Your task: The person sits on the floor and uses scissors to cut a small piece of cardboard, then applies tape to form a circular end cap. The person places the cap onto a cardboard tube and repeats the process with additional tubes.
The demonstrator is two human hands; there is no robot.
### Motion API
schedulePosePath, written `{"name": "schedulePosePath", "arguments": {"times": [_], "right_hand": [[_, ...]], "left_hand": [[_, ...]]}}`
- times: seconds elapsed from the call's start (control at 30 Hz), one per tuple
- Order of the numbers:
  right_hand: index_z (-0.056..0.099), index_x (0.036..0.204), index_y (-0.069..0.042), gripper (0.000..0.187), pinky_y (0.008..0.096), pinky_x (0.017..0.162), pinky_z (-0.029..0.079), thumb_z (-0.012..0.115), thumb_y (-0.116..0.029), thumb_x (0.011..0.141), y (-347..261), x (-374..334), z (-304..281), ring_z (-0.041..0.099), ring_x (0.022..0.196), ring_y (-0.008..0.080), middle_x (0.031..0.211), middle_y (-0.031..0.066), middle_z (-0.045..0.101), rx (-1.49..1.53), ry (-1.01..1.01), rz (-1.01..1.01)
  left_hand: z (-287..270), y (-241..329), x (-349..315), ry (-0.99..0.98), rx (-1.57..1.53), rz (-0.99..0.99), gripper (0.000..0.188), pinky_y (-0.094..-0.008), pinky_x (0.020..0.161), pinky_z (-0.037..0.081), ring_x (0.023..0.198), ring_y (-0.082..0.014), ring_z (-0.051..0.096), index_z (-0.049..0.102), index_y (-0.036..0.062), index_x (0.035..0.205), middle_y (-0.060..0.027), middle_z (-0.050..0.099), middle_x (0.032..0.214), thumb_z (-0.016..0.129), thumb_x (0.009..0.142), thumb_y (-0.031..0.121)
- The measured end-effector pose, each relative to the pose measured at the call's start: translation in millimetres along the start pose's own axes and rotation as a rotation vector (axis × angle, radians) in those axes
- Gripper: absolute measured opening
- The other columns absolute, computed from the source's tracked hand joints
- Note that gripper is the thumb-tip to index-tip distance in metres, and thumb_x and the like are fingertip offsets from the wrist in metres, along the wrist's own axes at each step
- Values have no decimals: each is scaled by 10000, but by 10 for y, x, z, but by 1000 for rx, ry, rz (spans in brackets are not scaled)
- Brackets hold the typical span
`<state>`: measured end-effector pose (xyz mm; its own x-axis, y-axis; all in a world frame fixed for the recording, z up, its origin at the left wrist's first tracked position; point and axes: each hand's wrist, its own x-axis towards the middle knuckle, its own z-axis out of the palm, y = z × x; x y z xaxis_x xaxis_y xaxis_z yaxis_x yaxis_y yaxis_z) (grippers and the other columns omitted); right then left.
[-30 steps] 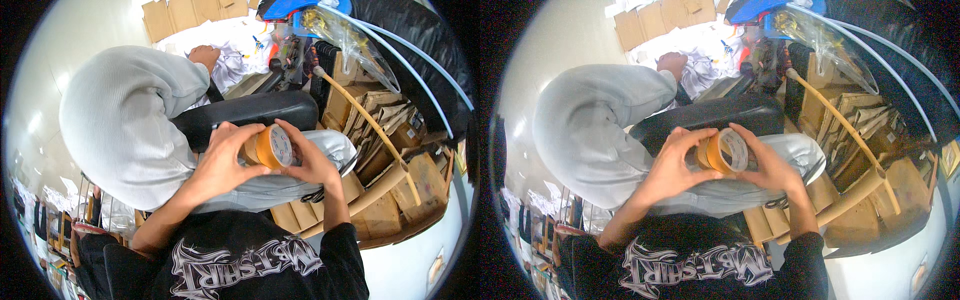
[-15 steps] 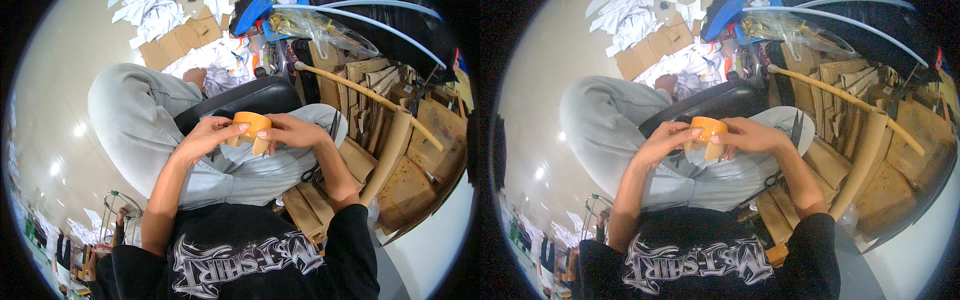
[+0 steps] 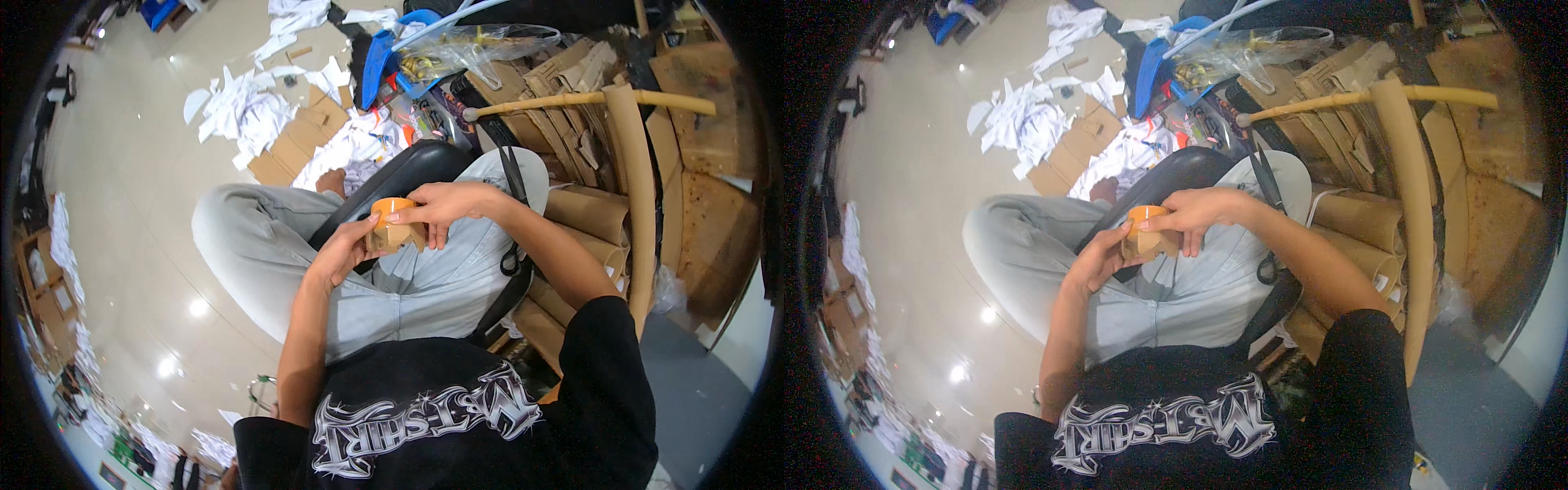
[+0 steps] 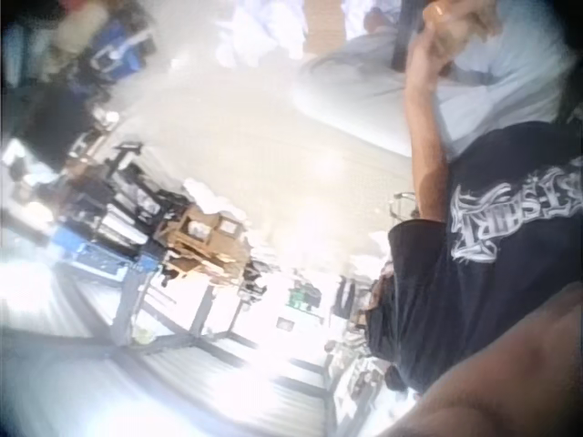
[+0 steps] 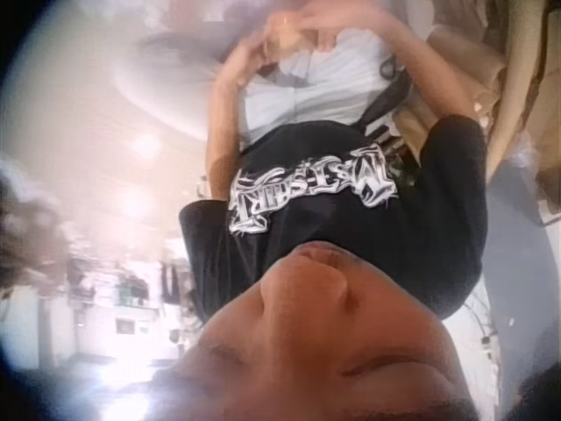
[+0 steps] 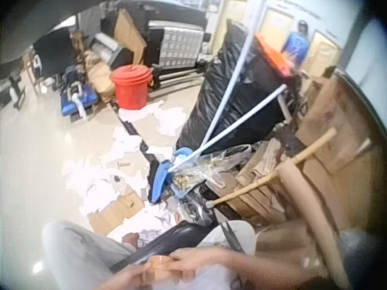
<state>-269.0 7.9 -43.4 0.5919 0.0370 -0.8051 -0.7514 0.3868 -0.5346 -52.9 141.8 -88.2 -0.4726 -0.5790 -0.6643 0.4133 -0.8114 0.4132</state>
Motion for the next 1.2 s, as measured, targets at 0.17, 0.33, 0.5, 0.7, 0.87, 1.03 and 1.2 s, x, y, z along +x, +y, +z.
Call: {"name": "schedulePosePath", "arguments": {"times": [0.17, 0.33, 0.5, 0.7, 0.87, 1.03, 1.2], "right_hand": [[598, 1184, 139, 856, 337, 652, 627, 606, -677, 925, 77, 9, 88, 760, 777, 298, 986, 268, 697, -56, 112, -26], [647, 1168, 103, 772, 312, 716, 632, 770, -588, 847, 96, -69, 193, 752, 848, 253, 1040, 185, 711, -52, 147, -120], [679, 1143, 100, 724, 313, 698, 631, 788, -549, 842, 173, -58, 197, 748, 821, 251, 1025, 189, 708, -83, 183, -149], [684, 973, 83, 681, 363, 670, 574, 772, -577, 833, 86, -64, 241, 739, 819, 295, 914, 228, 719, -497, 404, -274], [695, 946, 91, 715, 445, 719, 553, 711, -616, 844, 72, 27, 227, 725, 814, 384, 844, 264, 717, -654, 480, -389], [769, 794, -13, 692, 446, 627, 565, 639, -692, 821, 217, -96, 118, 728, 707, 316, 724, 192, 717, -646, 579, -363], [727, 1054, -107, 433, 451, 710, 554, 734, -499, 872, 133, -227, 268, 711, 802, 349, 866, 177, 746, -365, 794, -751]], "left_hand": [[-5, -49, 0, -5, 27, 61, 492, -360, 1000, 521, 1168, -178, 639, 592, -14, 1333, -109, 663, 1260, 557, 1060, 394], [35, -71, -7, 46, 167, 142, 478, -325, 969, 497, 1088, -150, 628, 569, 3, 1347, -72, 652, 1199, 638, 1024, 348], [184, -56, -110, 129, 254, 200, 504, -320, 970, 477, 1127, -160, 612, 535, -12, 1370, -85, 635, 1236, 676, 1005, 305], [143, -157, -192, 282, 478, 445, 721, -325, 1007, 466, 1244, -208, 548, 388, -28, 1500, -150, 540, 1390, 765, 922, 181], [-1, -196, -88, 228, 541, 452, 961, -397, 1086, 426, 1382, -279, 445, 274, 31, 1574, -188, 470, 1469, 851, 836, 245], [411, -232, -6, 207, 984, 524, 1056, -418, 1090, 426, 1326, -298, 487, 288, 10, 1534, -193, 489, 1404, 935, 735, 254], [151, -640, -7, 441, 1611, 593, 684, -532, 1096, 385, 1246, -500, 496, 515, -22, 1365, -329, 479, 1369, 797, 787, 212]]}}
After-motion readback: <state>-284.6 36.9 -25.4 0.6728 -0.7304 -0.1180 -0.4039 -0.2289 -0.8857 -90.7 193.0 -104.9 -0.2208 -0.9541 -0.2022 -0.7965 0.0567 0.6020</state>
